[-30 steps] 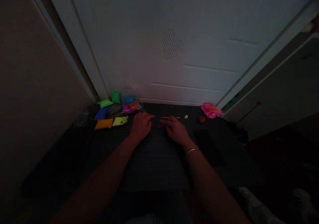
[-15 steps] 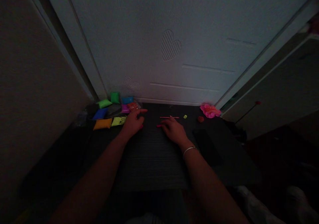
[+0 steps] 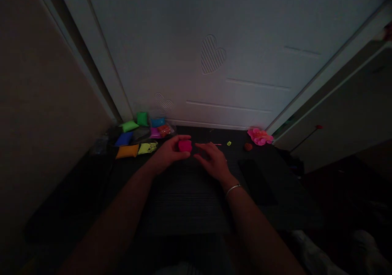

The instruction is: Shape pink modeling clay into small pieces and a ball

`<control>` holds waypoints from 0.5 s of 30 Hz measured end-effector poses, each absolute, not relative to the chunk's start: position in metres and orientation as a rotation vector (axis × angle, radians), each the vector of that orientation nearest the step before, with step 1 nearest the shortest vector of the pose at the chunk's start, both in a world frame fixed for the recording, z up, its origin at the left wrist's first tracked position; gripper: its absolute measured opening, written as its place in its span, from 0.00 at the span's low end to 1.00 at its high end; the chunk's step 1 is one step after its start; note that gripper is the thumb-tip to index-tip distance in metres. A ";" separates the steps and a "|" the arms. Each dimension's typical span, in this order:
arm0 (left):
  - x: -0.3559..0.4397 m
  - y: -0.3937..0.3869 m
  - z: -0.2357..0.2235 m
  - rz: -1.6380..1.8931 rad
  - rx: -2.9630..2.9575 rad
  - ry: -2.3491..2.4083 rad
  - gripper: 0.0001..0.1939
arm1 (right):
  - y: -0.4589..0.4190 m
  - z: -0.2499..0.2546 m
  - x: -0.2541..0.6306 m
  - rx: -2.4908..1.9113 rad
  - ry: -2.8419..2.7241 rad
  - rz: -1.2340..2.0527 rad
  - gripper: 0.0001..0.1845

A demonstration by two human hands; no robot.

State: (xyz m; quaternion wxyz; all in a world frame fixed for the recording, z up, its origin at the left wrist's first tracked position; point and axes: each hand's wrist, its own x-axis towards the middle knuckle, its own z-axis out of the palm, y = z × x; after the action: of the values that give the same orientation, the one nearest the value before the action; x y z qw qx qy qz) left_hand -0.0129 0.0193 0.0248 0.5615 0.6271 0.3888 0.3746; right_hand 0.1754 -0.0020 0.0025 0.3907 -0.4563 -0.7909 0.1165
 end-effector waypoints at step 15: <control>-0.006 0.013 0.020 0.790 1.412 0.866 0.16 | -0.008 0.004 0.170 -0.957 -2.113 0.278 0.11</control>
State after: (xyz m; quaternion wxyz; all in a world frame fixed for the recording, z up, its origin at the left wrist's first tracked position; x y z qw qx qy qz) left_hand -0.0059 0.0134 0.0202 0.6077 0.6110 0.3749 0.3419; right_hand 0.1705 -0.0076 0.0037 0.3919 -0.3770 -0.8321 0.1094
